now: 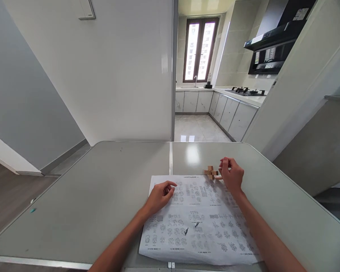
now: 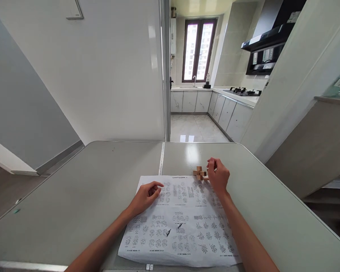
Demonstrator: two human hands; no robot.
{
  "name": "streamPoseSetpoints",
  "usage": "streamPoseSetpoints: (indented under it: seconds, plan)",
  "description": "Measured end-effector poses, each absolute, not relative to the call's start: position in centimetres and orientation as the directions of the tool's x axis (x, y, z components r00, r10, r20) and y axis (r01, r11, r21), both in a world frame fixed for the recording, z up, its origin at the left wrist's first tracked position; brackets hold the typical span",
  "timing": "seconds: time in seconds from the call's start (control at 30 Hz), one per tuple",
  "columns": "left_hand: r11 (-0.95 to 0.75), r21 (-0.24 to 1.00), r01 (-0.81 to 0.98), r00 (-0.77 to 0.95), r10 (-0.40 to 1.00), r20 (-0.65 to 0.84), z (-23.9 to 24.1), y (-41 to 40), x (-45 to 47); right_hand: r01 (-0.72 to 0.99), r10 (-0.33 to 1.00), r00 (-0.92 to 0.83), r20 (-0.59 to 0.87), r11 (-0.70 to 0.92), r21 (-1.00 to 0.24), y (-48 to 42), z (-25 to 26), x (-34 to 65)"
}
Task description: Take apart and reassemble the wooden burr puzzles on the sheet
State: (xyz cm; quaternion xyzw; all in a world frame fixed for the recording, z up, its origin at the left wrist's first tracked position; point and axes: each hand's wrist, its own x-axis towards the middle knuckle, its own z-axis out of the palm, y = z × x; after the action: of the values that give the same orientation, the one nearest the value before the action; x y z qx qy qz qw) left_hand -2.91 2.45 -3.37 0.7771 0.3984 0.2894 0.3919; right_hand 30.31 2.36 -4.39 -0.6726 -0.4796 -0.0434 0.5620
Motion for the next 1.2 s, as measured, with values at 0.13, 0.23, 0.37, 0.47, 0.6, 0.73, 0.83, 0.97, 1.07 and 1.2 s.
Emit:
streamPoseSetpoints:
  seconds: [0.13,0.23,0.37,0.47,0.6,0.73,0.83,0.97,1.07,1.2]
  plan:
    - [-0.378,0.837,0.395,0.51,0.848,0.143,-3.5,2.5,-3.0,0.702,0.581,0.56,0.59,0.045,-0.711,2.4,-4.5,30.8]
    - [-0.377,0.841,0.389,0.513,0.847,0.142,-3.5,2.4,-2.9,0.714,0.545,0.585,0.601,0.007,-0.7,2.6,-4.6,31.6]
    - [-0.377,0.842,0.387,0.517,0.845,0.14,-3.4,2.4,-2.9,0.701,0.573,0.6,0.558,-0.041,-0.712,3.0,-5.3,33.0]
    - [-0.379,0.84,0.39,0.512,0.847,0.144,-3.2,2.3,-2.9,0.671,0.587,0.623,0.517,-0.061,-0.739,3.3,-6.1,33.8]
    - [-0.381,0.835,0.397,0.506,0.85,0.147,-3.2,2.3,-2.9,0.628,0.577,0.671,0.465,-0.109,-0.771,3.4,-6.9,34.5]
    - [-0.379,0.835,0.398,0.508,0.849,0.143,-3.2,2.3,-2.9,0.586,0.563,0.711,0.422,-0.142,-0.798,3.2,-6.5,34.9]
    - [-0.378,0.834,0.401,0.507,0.85,0.142,-3.3,2.3,-2.8,0.373,0.637,0.734,0.235,-0.088,-0.924,3.1,-5.2,34.7]
    - [-0.388,0.826,0.408,0.502,0.852,0.152,-3.2,2.2,-2.9,0.011,0.836,0.547,0.044,0.045,-0.999,2.7,-2.9,31.1]
    - [-0.439,0.805,0.399,0.478,0.849,0.226,-2.7,1.8,-2.9,-0.067,0.895,0.443,0.045,0.083,-0.994,1.8,-1.8,25.3]
    - [-0.524,0.789,0.321,0.606,0.754,0.254,-2.2,0.8,-2.8,0.122,0.927,0.326,0.187,0.154,-0.98,0.2,-1.4,17.9]
